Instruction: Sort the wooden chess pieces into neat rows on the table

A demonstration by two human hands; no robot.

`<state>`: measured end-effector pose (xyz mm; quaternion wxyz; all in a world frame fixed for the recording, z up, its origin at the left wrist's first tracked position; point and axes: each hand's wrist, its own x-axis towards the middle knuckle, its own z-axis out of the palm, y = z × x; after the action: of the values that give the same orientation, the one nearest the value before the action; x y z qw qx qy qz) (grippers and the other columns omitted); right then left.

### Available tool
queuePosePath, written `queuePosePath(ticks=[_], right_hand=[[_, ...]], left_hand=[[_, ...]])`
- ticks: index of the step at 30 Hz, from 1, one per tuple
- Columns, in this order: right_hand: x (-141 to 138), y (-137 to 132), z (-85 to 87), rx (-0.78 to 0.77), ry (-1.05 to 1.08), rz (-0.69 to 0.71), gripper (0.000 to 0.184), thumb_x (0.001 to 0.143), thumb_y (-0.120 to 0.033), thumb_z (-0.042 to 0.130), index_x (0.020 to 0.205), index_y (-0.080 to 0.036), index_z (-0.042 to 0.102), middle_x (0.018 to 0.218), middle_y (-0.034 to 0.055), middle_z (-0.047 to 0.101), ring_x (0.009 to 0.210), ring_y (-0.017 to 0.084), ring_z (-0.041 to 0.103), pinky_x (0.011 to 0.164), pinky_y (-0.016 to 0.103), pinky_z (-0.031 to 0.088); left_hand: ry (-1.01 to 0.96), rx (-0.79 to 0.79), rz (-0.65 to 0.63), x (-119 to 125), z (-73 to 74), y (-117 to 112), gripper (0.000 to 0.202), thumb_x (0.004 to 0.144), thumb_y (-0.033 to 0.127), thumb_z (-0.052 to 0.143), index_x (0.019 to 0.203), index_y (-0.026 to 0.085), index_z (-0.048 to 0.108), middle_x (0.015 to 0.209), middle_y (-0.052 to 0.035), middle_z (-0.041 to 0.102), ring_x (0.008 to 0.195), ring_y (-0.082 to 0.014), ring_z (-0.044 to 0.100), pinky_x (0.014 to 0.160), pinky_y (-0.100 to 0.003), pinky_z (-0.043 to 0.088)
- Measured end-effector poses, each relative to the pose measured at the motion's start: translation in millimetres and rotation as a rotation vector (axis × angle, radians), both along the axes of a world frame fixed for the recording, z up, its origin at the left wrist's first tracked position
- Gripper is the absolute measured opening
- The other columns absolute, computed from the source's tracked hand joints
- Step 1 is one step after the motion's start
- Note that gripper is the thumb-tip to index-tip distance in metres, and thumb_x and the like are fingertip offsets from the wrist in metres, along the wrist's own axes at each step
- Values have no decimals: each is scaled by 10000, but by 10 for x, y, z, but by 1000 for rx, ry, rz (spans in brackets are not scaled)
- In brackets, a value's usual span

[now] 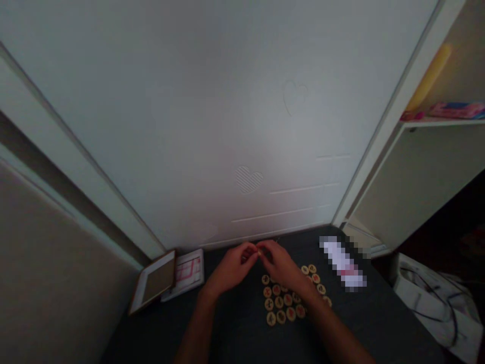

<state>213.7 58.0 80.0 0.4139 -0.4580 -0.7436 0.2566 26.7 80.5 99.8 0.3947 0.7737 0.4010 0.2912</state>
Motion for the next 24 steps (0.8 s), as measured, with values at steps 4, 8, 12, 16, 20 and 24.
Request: queuePosePath(ticks=[4,8,12,16,20,24], right_hand=[[-59,-492,-101,-100,231,-34,258,973,-286,553,1219,-232,607,1136,74,700,1008,208,681,891,344,539],[-144,-1053,-255,-219,371,-38,278,979,-403,551,1186,-244,646,1132,85,721,1035,239,693,913,377,551],[-213,-1493,-445,-281,430,-68,309,988,-452,521,1149,-240,678,1115,90,732,1010,245,705,887,359,565],[-219,-1761,-587,-258,398,-141,300,990,-450,513,1094,-241,701,1080,87,740,1014,242,699,914,336,542],[-170,-1854,-638,-215,341,-183,276,979,-441,534,1061,-242,708,1049,78,744,988,234,700,902,307,530],[-113,-1832,-691,-227,338,-159,285,988,-446,515,1052,-239,701,992,66,750,922,215,709,840,276,538]], left_hand=[[-73,-55,19,8,2,-460,211,966,363,550,1096,225,642,1041,-47,745,942,-203,699,858,-304,529],[-84,-105,76,-42,-91,-981,215,964,394,562,1083,239,651,1003,-32,751,916,-197,696,846,-295,526],[-112,-169,116,-3,-250,-1440,230,961,425,562,1038,237,670,941,-23,757,860,-193,701,807,-276,529],[-189,-220,198,98,-453,-1746,271,950,465,567,1038,233,676,936,-32,765,872,-203,711,822,-277,536],[-257,-257,249,189,-609,-1875,327,940,513,564,1040,223,677,948,-48,762,889,-218,709,819,-288,546],[-277,-267,276,260,-694,-1892,343,952,520,540,1004,210,678,902,-46,748,819,-211,699,760,-287,554]])
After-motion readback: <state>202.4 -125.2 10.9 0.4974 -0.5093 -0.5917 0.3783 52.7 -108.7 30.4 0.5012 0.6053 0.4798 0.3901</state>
